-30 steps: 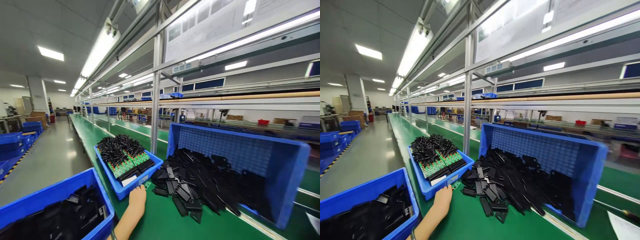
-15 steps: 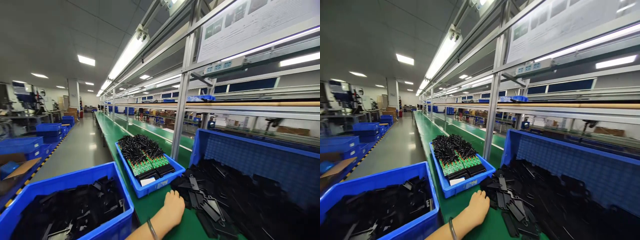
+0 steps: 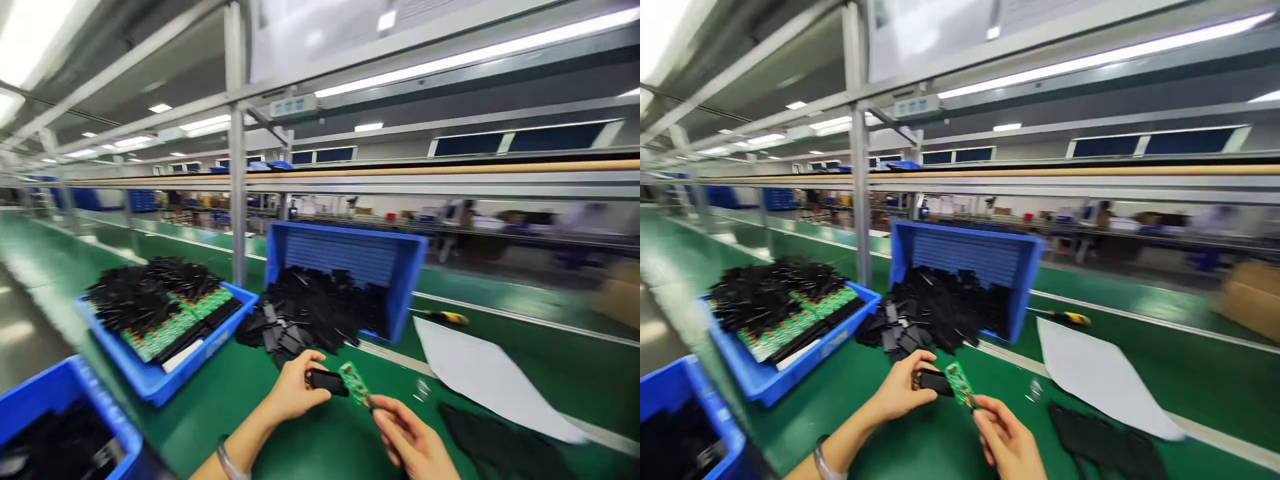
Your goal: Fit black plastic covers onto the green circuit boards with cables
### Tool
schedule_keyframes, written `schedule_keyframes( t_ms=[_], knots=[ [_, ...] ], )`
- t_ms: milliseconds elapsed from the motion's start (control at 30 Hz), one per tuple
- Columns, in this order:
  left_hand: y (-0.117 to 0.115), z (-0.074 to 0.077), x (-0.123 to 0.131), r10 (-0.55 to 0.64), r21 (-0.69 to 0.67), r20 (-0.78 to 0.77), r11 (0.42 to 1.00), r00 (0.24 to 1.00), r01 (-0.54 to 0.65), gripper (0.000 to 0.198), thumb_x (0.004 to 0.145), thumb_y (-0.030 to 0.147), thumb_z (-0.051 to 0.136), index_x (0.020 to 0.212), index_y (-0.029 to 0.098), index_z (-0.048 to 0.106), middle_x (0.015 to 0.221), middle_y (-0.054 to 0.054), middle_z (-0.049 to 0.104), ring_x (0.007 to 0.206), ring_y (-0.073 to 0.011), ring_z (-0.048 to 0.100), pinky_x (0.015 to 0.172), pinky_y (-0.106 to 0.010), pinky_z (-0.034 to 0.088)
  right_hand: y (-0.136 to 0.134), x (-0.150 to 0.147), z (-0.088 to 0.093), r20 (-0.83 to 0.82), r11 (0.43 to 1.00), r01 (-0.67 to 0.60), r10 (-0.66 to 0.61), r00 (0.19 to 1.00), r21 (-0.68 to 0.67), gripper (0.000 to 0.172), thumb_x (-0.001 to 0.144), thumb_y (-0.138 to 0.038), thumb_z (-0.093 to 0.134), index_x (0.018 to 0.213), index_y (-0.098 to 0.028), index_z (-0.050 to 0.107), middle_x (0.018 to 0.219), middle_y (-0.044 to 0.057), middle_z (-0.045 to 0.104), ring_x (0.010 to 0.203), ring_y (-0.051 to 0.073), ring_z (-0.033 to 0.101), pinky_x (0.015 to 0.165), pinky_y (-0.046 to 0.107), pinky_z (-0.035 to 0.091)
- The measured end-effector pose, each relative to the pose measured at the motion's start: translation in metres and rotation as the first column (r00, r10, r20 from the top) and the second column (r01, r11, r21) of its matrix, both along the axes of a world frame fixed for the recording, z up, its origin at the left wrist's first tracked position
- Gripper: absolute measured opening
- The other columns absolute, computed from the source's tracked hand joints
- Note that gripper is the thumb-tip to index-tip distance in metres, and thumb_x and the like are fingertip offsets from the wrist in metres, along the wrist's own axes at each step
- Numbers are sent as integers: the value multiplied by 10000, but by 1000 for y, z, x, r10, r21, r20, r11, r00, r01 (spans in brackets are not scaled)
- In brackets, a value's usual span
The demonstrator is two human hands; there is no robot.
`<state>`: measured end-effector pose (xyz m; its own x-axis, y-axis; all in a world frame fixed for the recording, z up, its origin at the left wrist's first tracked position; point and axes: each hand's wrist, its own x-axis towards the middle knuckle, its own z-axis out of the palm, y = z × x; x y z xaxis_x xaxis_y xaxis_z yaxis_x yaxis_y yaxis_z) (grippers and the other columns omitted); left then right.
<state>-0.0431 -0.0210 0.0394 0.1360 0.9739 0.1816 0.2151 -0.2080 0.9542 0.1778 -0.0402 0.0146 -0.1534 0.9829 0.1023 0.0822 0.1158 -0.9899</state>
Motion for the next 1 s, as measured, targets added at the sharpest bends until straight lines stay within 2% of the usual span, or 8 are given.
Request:
schedule_keyframes(
  t_ms=[67, 133, 200, 333, 500, 700, 867, 1000],
  knots=[
    [15, -8, 20, -137, -88, 259, 982, 956, 165, 553, 523, 159, 777, 1034, 152, 565, 937, -56, 662, 776, -161, 591, 671, -245, 435, 3, -1, 12, -50, 999, 38, -39, 998, -19, 499, 616, -645, 699, 810, -187, 651, 627, 18, 530, 500, 149, 491, 397, 241, 378],
    [24, -16, 33, -191, -145, 428, 950, 883, 275, 515, 501, 207, 833, 957, 124, 608, 889, -63, 664, 820, -174, 600, 765, -276, 444, 9, -1, 17, -53, 997, 74, -75, 996, -21, 508, 591, -640, 705, 766, -168, 640, 617, 20, 536, 492, 139, 476, 386, 220, 342],
    [26, -22, 38, -194, -189, 548, 919, 814, 346, 480, 534, 242, 846, 945, 120, 629, 909, -69, 662, 871, -182, 604, 831, -298, 439, 12, 0, 16, -35, 996, 84, -84, 996, -17, 484, 611, -615, 693, 759, -158, 638, 615, 24, 546, 493, 136, 474, 386, 211, 332],
    [19, -29, 32, -136, -264, 701, 862, 700, 433, 514, 622, 239, 820, 1081, 172, 600, 1040, -74, 640, 960, -201, 601, 895, -354, 446, 11, 1, 8, 16, 998, 67, -67, 998, -19, 396, 665, -532, 667, 771, -152, 640, 577, 10, 536, 494, 141, 490, 396, 212, 353],
    [13, -28, 30, -118, -298, 713, 841, 691, 451, 532, 673, 221, 789, 1155, 175, 570, 1144, -107, 607, 1044, -231, 579, 935, -398, 450, 10, -2, -1, 55, 999, 42, -42, 998, -4, 332, 726, -463, 619, 814, -144, 657, 593, 10, 554, 505, 142, 521, 413, 214, 390],
    [9, -26, 35, -129, -311, 678, 841, 723, 442, 536, 686, 227, 775, 1171, 183, 552, 1202, -119, 585, 1034, -225, 585, 899, -367, 468, 8, -3, -5, 144, 996, 56, -65, 987, 66, 274, 758, -425, 608, 796, -161, 671, 625, 7, 561, 449, 117, 511, 394, 214, 428],
    [5, -32, 47, 13, -358, 632, 892, 775, 277, 422, 718, 359, 733, 1039, 135, 575, 1029, -124, 655, 932, -217, 618, 825, -367, 497, 5, -9, -11, 195, 998, 38, -46, 980, 42, 261, 764, -424, 608, 794, -169, 647, 623, 8, 560, 449, 125, 530, 373, 212, 458],
    [5, -33, 51, 80, -374, 578, 911, 812, 176, 439, 678, 398, 748, 969, 120, 573, 957, -117, 672, 880, -225, 638, 748, -336, 517, 4, -13, -15, 172, 999, 24, -17, 985, -43, 251, 737, -411, 628, 819, -184, 562, 578, -27, 553, 465, 134, 561, 385, 203, 466]
  ],
)
